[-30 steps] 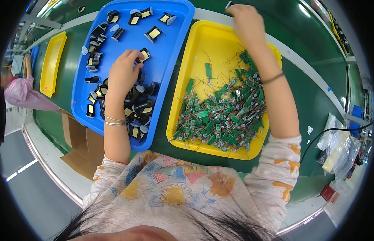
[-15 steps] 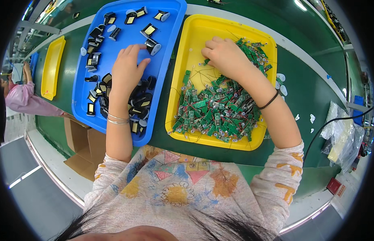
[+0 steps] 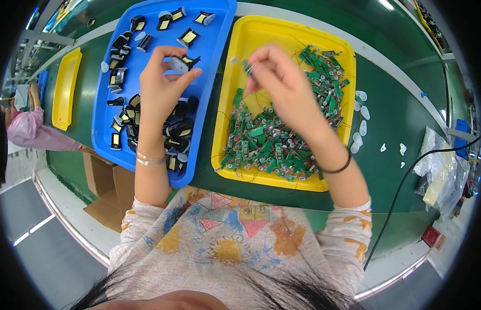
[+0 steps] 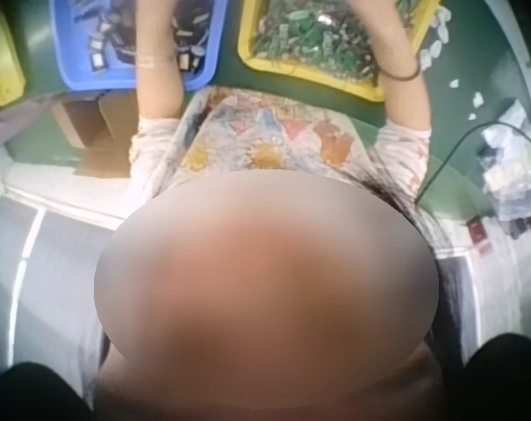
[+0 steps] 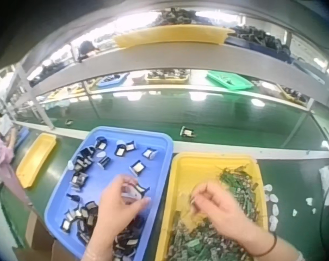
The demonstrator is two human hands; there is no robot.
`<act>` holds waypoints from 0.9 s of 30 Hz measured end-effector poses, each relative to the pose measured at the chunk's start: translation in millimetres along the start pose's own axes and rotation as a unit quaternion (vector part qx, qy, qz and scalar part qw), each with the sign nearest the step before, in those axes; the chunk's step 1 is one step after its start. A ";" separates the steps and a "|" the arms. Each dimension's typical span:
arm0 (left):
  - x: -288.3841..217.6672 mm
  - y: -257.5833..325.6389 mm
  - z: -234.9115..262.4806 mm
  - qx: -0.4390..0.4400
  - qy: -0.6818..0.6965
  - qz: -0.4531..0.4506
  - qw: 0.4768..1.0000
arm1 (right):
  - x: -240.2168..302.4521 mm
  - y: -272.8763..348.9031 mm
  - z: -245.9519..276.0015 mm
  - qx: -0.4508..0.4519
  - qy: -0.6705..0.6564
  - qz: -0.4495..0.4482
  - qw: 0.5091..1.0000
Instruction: The person inserts small green circuit boards into black plastic housings at a factory workstation. They pick up a housing from a blue tray and a circuit board from a yellow tray, then fit the board into the housing by hand. The assembled units are placed back into the blue tray.
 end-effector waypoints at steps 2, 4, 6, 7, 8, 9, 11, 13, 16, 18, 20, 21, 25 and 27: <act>-14.1 6.4 -6.2 -0.003 0.222 0.003 0.975 | 0.1 15.5 -16.1 0.063 -0.126 -0.023 0.990; -30.0 16.9 -21.6 -0.004 0.392 0.048 0.919 | -0.9 27.6 -31.1 0.085 -0.245 -0.038 0.965; -42.5 26.9 -32.6 0.074 0.419 0.052 0.903 | -0.9 30.6 -39.8 0.045 -0.252 0.007 0.967; -43.2 32.9 -37.6 0.066 0.393 0.027 0.917 | -1.6 31.6 -41.1 0.025 -0.257 0.029 0.966; -44.5 37.5 -42.9 0.058 0.367 0.002 0.928 | -4.5 32.7 -38.2 0.005 -0.249 0.040 0.968; -45.2 36.6 -45.0 0.056 0.383 -0.003 0.922 | -7.1 33.2 -31.8 -0.015 -0.237 0.053 0.970; -51.6 33.5 -40.2 0.099 0.365 -0.002 0.926 | -7.6 34.2 -25.4 -0.037 -0.255 0.077 0.963; -51.6 33.3 -40.1 0.115 0.372 0.005 0.921 | -13.4 36.0 -20.6 -0.042 -0.263 0.081 0.960; -50.0 36.0 -41.6 0.112 0.376 0.041 0.919 | -14.8 40.1 -17.8 -0.067 -0.220 0.086 0.969; -44.8 35.6 -43.5 0.097 0.397 0.051 0.911 | -14.0 42.5 -17.2 -0.079 -0.179 0.102 0.975; -44.6 35.2 -44.6 0.079 0.442 0.089 0.889 | -12.9 44.1 -16.5 -0.078 -0.144 0.129 0.978; -45.7 34.5 -44.5 0.080 0.443 0.086 0.889 | -12.1 44.5 -16.5 -0.095 -0.155 0.123 0.976; -42.6 34.6 -45.5 0.079 0.404 0.058 0.909 | -10.3 47.0 -10.1 -0.146 -0.085 0.081 0.982; -41.2 35.0 -45.9 0.078 0.378 0.047 0.921 | -9.0 45.9 -8.4 -0.169 -0.056 0.085 0.980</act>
Point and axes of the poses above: each hand's wrist, its own y-axis away from the middle knuckle, its own z-axis out of the back of the hand, x = y × z, the point moved 3 cm from there along -y, towards the middle knuckle, and after that the axes turned 9 degrees about -z, right-handed, at the moved point
